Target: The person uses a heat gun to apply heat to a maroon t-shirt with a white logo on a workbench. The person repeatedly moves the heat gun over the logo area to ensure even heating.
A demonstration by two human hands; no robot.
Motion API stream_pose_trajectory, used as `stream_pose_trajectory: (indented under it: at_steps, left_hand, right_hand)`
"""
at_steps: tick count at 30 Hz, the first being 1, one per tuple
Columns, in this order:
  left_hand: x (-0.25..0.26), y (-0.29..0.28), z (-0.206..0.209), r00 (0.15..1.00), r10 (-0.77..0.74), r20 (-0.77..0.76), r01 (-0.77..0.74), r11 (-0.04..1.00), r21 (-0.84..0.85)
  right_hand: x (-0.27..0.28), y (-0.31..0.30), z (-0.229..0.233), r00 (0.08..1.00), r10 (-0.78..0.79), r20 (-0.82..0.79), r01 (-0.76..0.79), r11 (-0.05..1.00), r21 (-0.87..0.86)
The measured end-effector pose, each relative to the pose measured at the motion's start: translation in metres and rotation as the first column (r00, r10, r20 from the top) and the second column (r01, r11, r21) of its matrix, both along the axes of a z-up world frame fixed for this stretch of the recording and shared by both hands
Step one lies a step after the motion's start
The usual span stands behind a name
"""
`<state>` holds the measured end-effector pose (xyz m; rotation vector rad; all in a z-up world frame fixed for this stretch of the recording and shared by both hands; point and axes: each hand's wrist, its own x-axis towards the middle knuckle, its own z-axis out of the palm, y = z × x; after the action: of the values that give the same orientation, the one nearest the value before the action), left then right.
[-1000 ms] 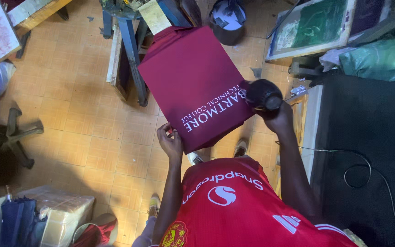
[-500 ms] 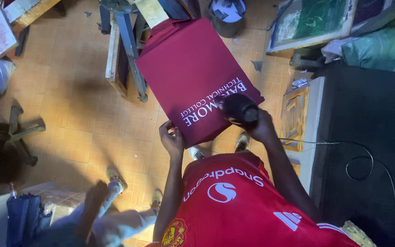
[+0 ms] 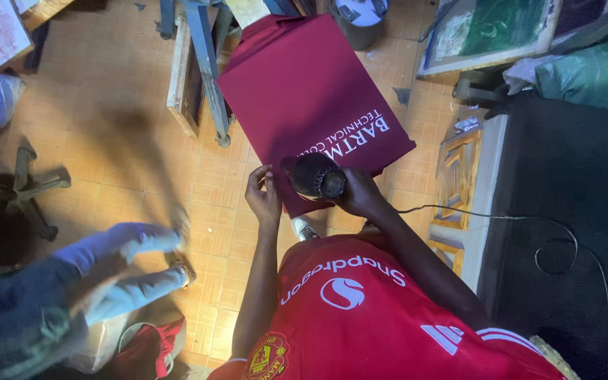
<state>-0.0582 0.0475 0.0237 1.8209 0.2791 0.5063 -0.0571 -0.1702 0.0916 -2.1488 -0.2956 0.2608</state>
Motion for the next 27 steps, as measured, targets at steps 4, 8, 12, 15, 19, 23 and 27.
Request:
stream_pose_trajectory:
  at_steps: [4,8,12,15,19,23,27]
  left_hand:
    - [0.001,-0.005,0.021,0.996,-0.055,0.068,0.058,0.997,-0.054]
    - [-0.003,-0.020,0.049,0.975,-0.183,0.122,0.189,0.981,-0.042]
    - [-0.005,-0.042,0.061,0.895,-0.385,0.224,0.398,0.917,-0.015]
    - [-0.008,-0.056,0.076,0.807,-0.550,0.214,0.551,0.833,0.061]
    - [-0.011,-0.072,0.074,0.778,-0.603,0.177,0.593,0.797,0.114]
    - [-0.009,-0.075,0.079,0.727,-0.654,0.210,0.624,0.756,0.198]
    - [-0.006,-0.074,0.081,0.723,-0.652,0.228,0.602,0.756,0.256]
  right_hand:
    - [-0.012,-0.003,-0.024,0.998,-0.043,0.048,0.041,0.998,0.049]
    - [-0.026,-0.008,-0.010,0.975,-0.213,-0.066,0.216,0.976,0.037]
    - [-0.022,-0.016,0.004,0.910,-0.388,-0.150,0.373,0.920,-0.117]
    - [-0.019,-0.036,-0.051,0.857,-0.499,-0.132,0.463,0.856,-0.231]
    - [-0.011,-0.046,-0.027,0.820,-0.544,-0.179,0.469,0.818,-0.334]
    - [-0.023,-0.039,0.018,0.810,-0.495,-0.314,0.461,0.869,-0.181]
    - [-0.026,-0.033,-0.041,0.894,-0.187,0.407,0.215,0.976,-0.024]
